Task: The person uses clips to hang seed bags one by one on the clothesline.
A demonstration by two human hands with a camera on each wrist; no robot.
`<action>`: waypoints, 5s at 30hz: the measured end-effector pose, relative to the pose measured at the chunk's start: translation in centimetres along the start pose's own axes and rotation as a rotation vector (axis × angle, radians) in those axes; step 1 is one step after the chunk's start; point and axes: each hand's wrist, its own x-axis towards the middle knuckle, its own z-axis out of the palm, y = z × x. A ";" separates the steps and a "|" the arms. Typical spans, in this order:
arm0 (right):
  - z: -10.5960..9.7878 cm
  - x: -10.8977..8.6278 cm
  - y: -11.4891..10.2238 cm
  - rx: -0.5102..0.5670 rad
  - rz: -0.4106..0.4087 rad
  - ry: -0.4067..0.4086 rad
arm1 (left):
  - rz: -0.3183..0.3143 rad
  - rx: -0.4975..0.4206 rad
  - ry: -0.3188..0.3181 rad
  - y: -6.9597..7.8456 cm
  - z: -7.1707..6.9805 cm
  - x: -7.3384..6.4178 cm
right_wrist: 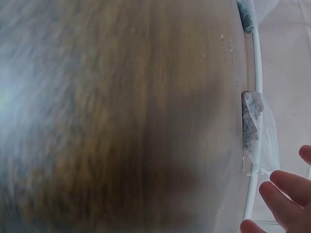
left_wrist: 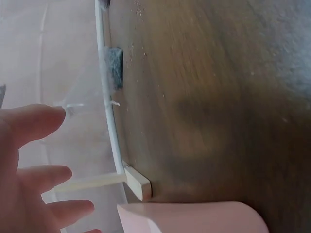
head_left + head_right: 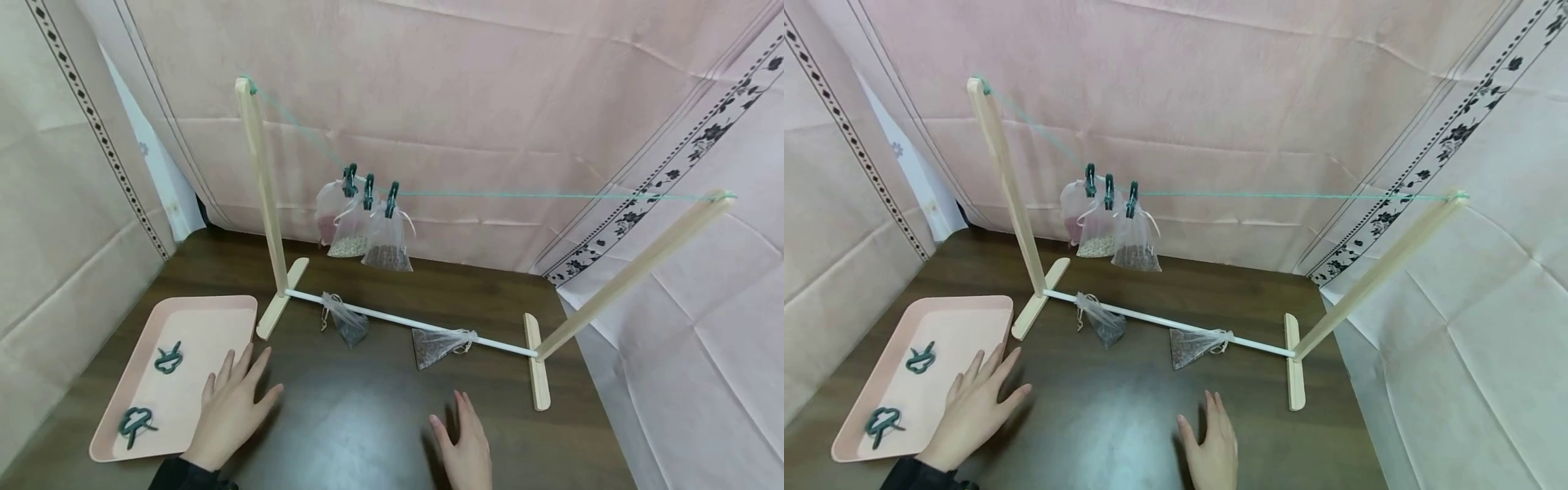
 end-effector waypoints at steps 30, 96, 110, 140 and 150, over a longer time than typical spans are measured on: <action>-1.3 -0.4 -0.5 0.062 0.046 0.043 | -0.277 0.106 -0.169 -7.4 -4.0 -1.9; -0.2 -0.6 -1.5 0.134 -0.012 0.067 | -0.185 0.089 0.007 -7.4 -4.2 -0.8; -0.1 0.5 -3.6 0.160 -0.044 0.033 | -0.122 -0.007 0.184 -1.7 -3.4 0.7; 0.3 1.4 -8.4 0.159 -0.197 -0.041 | 0.074 -0.221 0.093 9.4 0.8 0.7; 0.9 1.3 -10.1 0.182 -0.284 -0.113 | 0.087 -0.351 0.094 11.5 1.5 0.9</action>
